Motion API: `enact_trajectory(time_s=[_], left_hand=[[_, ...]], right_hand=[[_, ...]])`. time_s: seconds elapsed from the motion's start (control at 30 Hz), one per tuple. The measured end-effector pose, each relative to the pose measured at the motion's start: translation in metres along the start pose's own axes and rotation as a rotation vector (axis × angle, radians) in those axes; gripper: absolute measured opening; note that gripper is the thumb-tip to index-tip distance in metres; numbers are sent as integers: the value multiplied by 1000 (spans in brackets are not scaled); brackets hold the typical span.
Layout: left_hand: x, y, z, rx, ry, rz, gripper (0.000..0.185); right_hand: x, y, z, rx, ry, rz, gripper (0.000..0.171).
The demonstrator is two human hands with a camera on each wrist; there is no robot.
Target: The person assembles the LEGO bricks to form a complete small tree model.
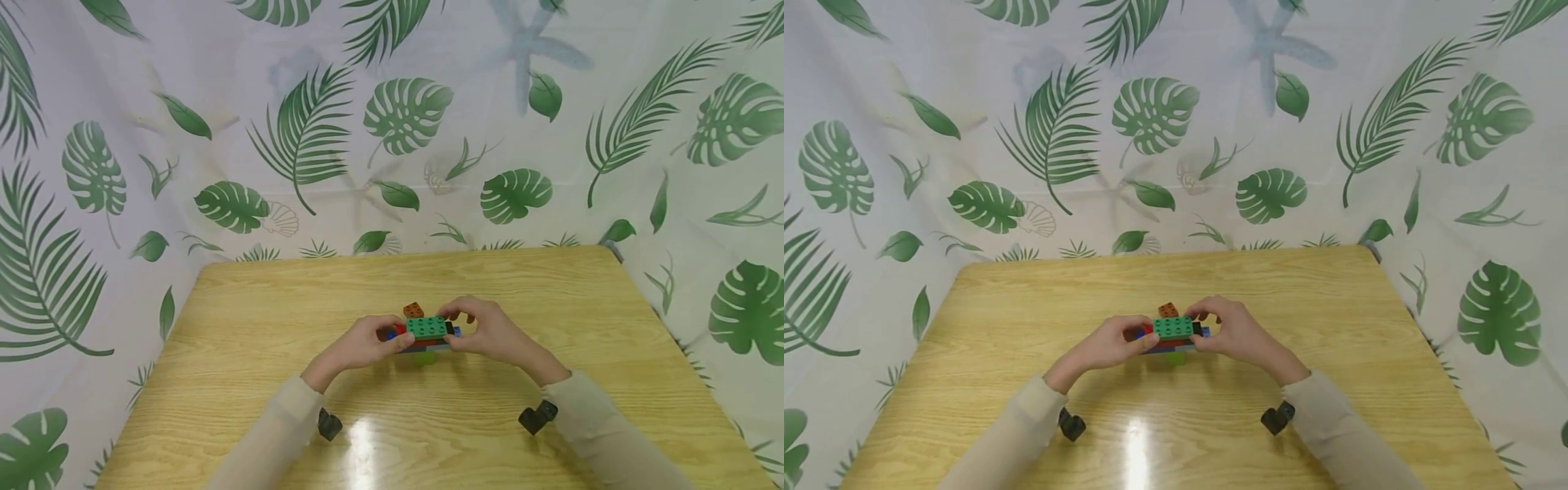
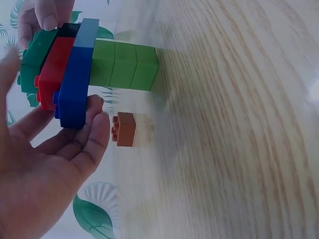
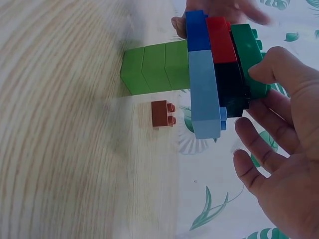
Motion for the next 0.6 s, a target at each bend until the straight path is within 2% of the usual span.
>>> enact_trajectory(time_s=[0.13, 0.3, 0.6], left_hand=[[0, 0, 2, -5, 26, 40, 67], [-3, -2, 2, -1, 13, 45, 55], [-8, -4, 2, 11, 15, 55, 49]], right_hand=[[2, 0, 0, -10, 8, 22, 34], [3, 0, 1, -11, 13, 32, 34], [1, 0, 0, -11, 13, 15, 32]])
Point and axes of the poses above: each hand's wrist, its own y-axis away from the middle knuckle, its own z-axis out of the back of the hand, x = y × z, the point moved 9 cm from there along -y, towards the middle knuckle, and after that the axes turned 3 degrees about z, right-handed, at the moved point
